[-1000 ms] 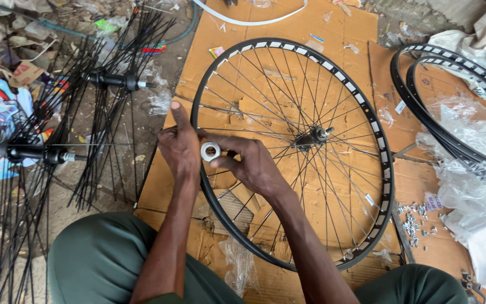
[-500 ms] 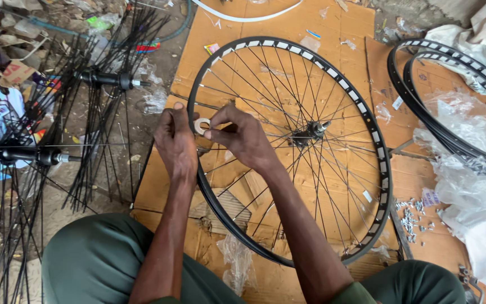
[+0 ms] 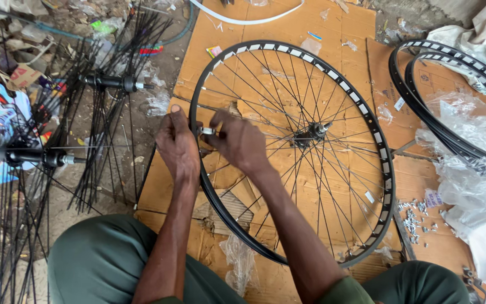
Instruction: The person sits on the floor and uses a spoke wrench to tighten the nipples on the spokes of a bicycle wheel. The person repeatedly rotates the wheel and adjusts individual spokes to ensure they are properly secured.
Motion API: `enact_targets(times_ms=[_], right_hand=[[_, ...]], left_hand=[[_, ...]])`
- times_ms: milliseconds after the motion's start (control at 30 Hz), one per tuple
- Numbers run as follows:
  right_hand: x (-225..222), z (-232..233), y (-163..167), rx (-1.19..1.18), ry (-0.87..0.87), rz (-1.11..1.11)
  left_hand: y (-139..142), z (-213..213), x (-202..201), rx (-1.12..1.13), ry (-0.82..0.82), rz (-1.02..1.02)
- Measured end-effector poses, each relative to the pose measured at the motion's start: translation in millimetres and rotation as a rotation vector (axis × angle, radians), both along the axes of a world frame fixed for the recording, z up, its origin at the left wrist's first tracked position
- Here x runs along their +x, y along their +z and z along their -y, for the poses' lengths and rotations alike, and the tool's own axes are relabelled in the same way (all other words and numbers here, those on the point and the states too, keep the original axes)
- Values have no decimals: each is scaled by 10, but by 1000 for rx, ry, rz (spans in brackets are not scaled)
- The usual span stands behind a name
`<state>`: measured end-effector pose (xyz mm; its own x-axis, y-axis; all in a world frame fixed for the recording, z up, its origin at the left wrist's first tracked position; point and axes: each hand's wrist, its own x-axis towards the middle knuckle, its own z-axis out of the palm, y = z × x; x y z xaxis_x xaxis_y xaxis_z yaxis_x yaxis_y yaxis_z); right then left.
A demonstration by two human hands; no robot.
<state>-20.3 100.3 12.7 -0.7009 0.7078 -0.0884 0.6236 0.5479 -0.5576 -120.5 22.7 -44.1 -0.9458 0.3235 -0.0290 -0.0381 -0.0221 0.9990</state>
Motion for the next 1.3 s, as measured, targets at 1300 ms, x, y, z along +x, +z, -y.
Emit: enact_targets(times_ms=[1300], right_hand=[[-16, 16, -173, 78, -28, -113]], left_hand=[[104, 24, 56, -82, 93, -133]])
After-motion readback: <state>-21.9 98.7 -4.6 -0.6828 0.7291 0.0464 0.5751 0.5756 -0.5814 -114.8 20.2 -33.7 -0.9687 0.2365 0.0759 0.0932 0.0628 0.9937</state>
